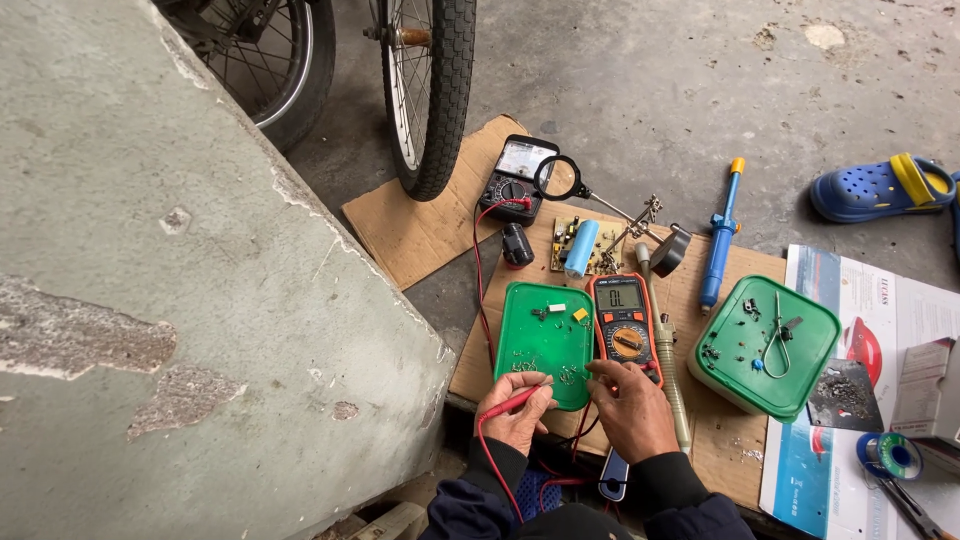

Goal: Testing various electronic components using a digital multimeter on a makeshift workbench at ground level.

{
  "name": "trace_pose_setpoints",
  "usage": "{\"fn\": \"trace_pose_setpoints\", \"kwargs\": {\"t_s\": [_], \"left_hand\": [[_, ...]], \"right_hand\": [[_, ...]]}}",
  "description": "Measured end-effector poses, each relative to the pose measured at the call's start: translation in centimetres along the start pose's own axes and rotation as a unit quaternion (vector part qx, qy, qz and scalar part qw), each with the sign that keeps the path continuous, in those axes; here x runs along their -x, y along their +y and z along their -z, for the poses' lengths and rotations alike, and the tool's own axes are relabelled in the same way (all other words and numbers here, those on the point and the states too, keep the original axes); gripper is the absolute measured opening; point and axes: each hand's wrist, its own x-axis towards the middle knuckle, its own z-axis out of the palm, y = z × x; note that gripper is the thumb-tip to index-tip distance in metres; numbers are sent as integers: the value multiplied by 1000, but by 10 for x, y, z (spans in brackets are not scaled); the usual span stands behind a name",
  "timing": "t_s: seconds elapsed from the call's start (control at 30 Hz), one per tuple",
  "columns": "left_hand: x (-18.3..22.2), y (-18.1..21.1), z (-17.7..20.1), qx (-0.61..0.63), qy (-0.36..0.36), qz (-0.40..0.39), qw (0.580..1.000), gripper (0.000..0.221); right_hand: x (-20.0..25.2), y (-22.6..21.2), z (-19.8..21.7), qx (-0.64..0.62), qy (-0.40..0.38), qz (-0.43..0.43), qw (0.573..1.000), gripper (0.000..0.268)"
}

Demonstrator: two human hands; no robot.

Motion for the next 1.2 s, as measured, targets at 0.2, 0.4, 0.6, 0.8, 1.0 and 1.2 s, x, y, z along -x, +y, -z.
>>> {"fn": "trace_pose_setpoints", "kwargs": {"t_s": [0.2, 0.4, 0.6, 0.8, 1.0, 1.2], "left_hand": [[-1, 0, 4, 9, 7, -10, 1000, 36], [-2, 4, 6, 0, 22, -10, 1000, 35], [-2, 7, 6, 3, 18, -2, 1000, 35], [1, 15, 4, 4, 15, 4, 1000, 35], [10, 41, -7, 36, 21, 24, 999, 40], [9, 36, -9, 113, -19, 68, 991, 41]], "right_hand": [[-7, -6, -4, 33, -28, -5, 999, 37], [-10, -12, -2, 51, -31, 3, 998, 37], [-11, -3, -9, 67, -7, 60, 996, 36], [-11, 3, -11, 35, 11, 101, 994, 31], [17, -40, 32, -161, -62, -63, 983, 33], [32, -40, 43, -565, -124, -227, 783, 29]]}}
